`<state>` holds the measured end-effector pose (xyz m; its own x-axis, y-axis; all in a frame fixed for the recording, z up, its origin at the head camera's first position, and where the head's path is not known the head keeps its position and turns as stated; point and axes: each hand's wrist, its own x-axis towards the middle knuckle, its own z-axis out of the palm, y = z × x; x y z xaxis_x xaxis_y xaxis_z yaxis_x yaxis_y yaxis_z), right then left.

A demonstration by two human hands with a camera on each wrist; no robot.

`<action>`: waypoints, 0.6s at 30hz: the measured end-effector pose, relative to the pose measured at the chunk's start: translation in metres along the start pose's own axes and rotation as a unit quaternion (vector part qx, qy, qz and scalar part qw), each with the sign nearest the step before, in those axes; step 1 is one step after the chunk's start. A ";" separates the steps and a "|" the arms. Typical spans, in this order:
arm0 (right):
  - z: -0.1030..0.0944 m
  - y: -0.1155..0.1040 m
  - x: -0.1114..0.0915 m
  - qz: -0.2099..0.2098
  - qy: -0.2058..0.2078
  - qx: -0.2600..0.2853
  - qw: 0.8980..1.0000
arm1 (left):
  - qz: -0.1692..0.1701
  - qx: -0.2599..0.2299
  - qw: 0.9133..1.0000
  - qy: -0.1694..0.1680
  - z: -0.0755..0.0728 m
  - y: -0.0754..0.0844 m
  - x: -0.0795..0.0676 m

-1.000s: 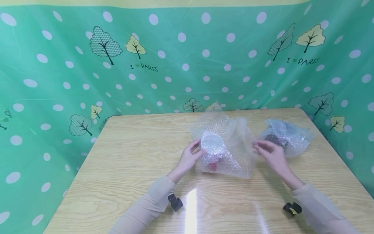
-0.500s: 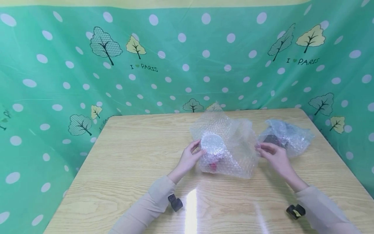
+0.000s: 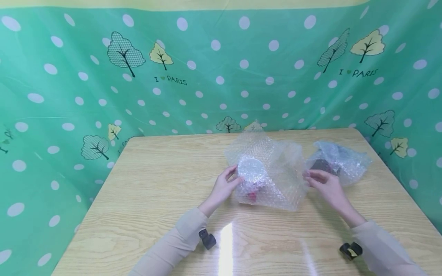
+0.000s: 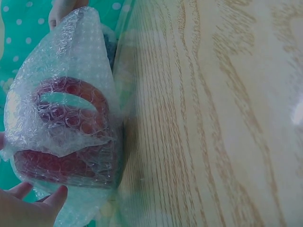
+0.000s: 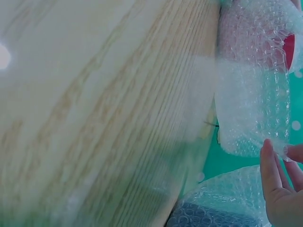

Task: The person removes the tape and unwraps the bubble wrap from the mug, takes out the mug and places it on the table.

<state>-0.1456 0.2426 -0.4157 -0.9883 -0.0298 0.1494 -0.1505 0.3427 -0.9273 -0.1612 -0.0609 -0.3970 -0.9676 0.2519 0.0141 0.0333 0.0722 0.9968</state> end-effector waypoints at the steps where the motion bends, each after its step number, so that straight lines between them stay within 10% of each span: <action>1: 0.000 0.000 0.000 0.003 -0.001 -0.004 1.000 | 0.000 -0.001 1.000 0.000 0.000 0.000 0.000; 12: -0.005 0.003 0.000 -0.004 0.011 -0.006 1.000 | -0.002 -0.007 1.000 0.000 -0.002 -0.019 0.009; 18: -0.014 0.055 0.011 -0.045 0.061 -0.015 0.997 | 0.007 0.010 1.000 0.009 -0.002 -0.031 0.013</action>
<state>-0.1646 0.2741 -0.4604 -0.9604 0.0518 0.2738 -0.2359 0.3715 -0.8979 -0.1758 -0.0619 -0.4272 -0.9715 0.2352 0.0294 0.0514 0.0881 0.9948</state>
